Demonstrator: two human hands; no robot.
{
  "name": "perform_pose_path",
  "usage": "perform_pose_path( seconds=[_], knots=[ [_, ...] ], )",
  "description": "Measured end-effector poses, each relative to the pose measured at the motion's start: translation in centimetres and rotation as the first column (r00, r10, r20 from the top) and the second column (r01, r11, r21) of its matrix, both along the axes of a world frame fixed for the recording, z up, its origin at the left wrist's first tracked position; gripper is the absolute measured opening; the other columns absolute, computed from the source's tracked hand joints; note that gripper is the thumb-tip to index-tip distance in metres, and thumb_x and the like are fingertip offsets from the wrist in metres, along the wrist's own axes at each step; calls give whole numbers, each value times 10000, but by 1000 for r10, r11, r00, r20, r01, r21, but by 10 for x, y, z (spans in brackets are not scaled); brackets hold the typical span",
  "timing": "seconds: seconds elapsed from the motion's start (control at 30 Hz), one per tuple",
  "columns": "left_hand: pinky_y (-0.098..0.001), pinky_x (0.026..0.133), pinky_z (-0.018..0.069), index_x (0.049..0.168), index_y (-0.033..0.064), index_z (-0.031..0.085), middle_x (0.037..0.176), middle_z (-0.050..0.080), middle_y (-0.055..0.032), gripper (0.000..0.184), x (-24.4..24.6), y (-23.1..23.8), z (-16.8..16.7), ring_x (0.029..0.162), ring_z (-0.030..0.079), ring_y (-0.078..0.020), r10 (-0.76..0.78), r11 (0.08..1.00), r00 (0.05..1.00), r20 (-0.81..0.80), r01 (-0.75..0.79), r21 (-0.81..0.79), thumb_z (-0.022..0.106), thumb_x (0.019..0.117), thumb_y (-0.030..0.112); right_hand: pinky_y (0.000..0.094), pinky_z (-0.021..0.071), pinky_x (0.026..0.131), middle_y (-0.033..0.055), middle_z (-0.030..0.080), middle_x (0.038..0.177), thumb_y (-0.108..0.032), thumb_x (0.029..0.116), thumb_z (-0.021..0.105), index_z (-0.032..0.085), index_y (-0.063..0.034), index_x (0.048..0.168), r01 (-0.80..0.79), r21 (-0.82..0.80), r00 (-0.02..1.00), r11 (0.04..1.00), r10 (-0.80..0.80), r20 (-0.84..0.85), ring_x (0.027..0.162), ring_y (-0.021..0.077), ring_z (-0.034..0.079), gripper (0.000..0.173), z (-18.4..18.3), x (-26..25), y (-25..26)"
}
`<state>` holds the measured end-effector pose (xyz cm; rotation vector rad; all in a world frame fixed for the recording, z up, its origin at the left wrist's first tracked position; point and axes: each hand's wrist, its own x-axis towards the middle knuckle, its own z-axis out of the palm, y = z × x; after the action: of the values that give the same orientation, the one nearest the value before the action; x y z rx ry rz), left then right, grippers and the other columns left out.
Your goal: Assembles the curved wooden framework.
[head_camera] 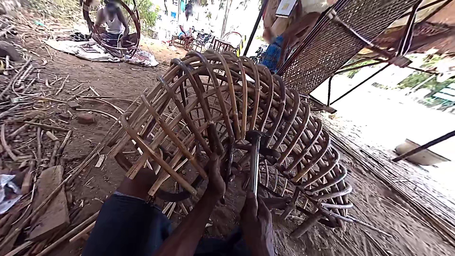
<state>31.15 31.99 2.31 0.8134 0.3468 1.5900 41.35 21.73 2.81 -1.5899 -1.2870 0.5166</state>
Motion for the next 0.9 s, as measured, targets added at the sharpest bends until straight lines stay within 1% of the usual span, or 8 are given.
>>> perform_pose_path(
  seconds=[0.13,0.23,0.37,0.47,0.6,0.7,0.77,0.9],
  knots=[
    [-191,422,429,1485,275,494,1324,657,-50,859,-4,1,-3,578,590,-77,18,999,999,-37,-16,45,356,881,870,265,361,374,-52,402,546,-466,1086,335,568,-95,846,-21,126,982,992,44,-185,405,86,380,499,10,-6,-13],
    [-191,418,436,1498,286,479,1319,659,-55,834,-6,0,-5,548,577,-72,19,999,999,-38,-17,43,357,898,852,211,361,381,-89,395,554,-544,1082,318,549,-120,841,-15,303,997,953,38,-68,412,22,379,540,5,-12,-13],
    [-206,407,430,1482,297,507,1268,678,-55,804,-4,-3,-4,531,563,-86,32,999,999,-36,-32,9,348,910,840,332,403,418,-32,427,540,-507,1060,350,640,-79,891,-26,30,998,999,25,51,422,117,416,545,-4,2,-3],
    [-201,435,445,1459,303,520,1399,626,-32,764,-4,1,-2,600,610,-84,54,997,998,-39,-52,57,343,925,821,304,392,399,-44,419,544,-508,1070,335,620,-89,869,-9,102,1000,995,9,3,417,104,407,545,8,5,-11],
    [-184,429,430,1471,289,509,1376,638,-21,732,-4,1,-1,563,577,-60,26,999,999,-48,-24,41,307,962,774,203,380,390,-91,399,548,-573,1072,326,589,-78,891,3,310,1000,951,-11,24,415,6,393,589,3,-7,-14],
    [-189,421,426,1477,293,513,1317,660,-13,658,-2,-1,-1,520,531,-52,30,999,999,-25,-29,16,291,1005,695,333,412,419,-34,446,528,-465,1062,388,649,-75,895,-55,31,993,998,51,109,417,111,439,498,-1,-4,-5],
    [-185,420,423,1481,304,502,1386,634,3,647,-3,2,1,531,541,-49,27,999,999,-28,-27,29,296,1009,695,330,411,418,-39,439,523,-470,1059,392,643,-94,868,-57,-2,992,998,57,115,415,109,435,491,3,-5,-2],
    [-191,436,433,1473,271,524,1307,665,-18,683,-3,5,-1,549,546,-52,37,998,999,-39,-36,43,320,993,712,327,417,413,-40,450,535,-518,1057,365,644,-94,877,-59,19,996,998,58,64,418,112,441,538,4,-4,-7]
  ],
)
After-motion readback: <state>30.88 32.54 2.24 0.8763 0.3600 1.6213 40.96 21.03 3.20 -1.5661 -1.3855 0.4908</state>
